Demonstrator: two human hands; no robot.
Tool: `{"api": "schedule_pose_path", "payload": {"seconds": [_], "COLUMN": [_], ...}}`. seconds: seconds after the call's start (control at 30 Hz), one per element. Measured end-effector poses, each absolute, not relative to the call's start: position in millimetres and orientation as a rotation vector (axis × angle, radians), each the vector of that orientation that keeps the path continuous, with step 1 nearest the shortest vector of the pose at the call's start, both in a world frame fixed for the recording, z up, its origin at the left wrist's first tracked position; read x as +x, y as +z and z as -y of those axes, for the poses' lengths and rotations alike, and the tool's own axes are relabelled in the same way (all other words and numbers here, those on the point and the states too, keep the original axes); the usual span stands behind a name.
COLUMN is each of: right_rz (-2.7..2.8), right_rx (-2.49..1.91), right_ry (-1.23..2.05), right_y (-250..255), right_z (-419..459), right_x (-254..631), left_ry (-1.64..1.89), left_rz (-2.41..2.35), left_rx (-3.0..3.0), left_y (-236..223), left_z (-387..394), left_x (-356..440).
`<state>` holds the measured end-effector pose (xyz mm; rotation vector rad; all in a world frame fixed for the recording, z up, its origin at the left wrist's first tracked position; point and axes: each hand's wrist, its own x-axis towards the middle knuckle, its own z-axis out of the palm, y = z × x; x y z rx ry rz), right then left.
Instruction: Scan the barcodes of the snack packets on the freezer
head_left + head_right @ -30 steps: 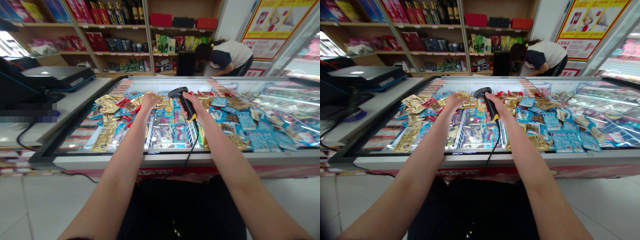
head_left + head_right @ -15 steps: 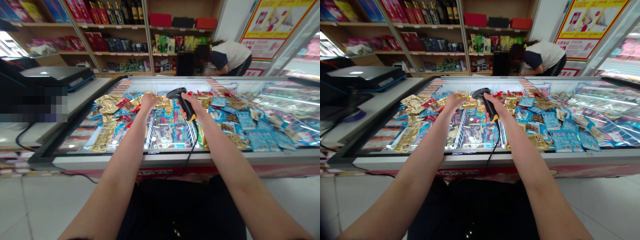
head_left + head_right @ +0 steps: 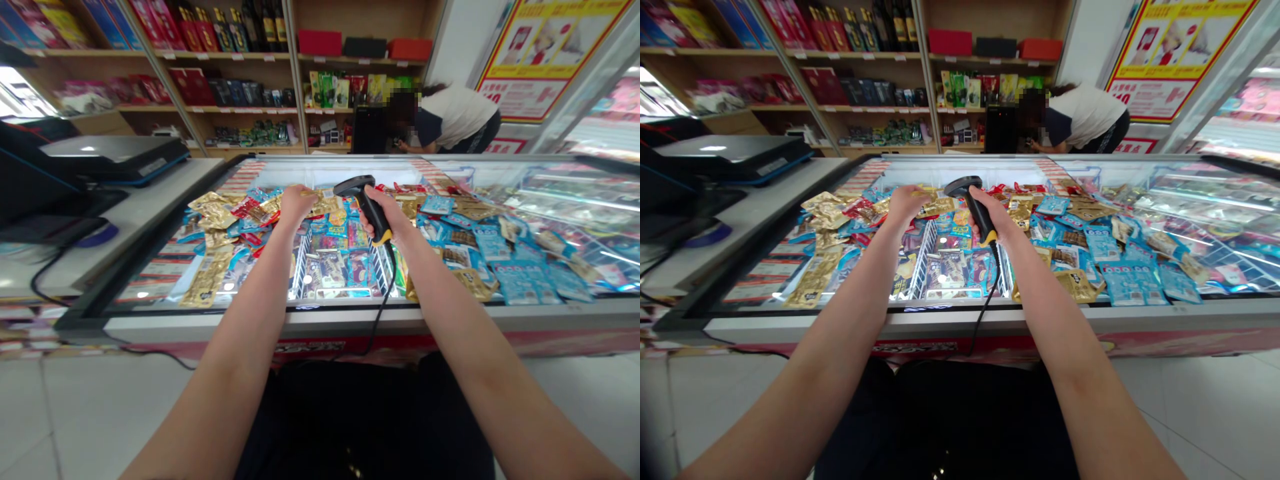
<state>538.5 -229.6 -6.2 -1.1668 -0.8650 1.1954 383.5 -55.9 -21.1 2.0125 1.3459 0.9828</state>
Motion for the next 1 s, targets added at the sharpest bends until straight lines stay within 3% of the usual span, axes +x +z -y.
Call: {"api": "schedule_pose_path", "payload": {"seconds": [0.3,0.43,0.6,0.7,0.87,1.0], "right_rz": [0.757,0.73,0.72,0.717,0.68,0.615], "right_rx": [-1.151,-1.15,-1.146,-1.141,-1.107,-1.046], "right_ry": [1.106,1.088,1.087,1.089,1.051,1.007], "right_y": [-5.0,-3.3,-5.3,-7.6,-3.4,3.1], "right_z": [229.9,229.0,228.6,227.7,227.9,230.6], "right_x": [537.9,539.2,540.2,541.8,547.5,551.3], "left_ry": [1.436,1.399,0.996,1.053,1.157,0.923], "left_rz": [-1.591,-1.871,-1.917,-1.901,-1.677,-1.335], "left_rx": [1.822,1.847,2.028,2.052,2.309,2.657], "left_y": [4.9,4.7,-6.6,-5.9,3.4,-1.6], "left_z": [34.9,46.3,51.1,54.4,81.1,95.5], "left_x": [328.8,312.8,317.0,321.3,349.1,398.7]}}
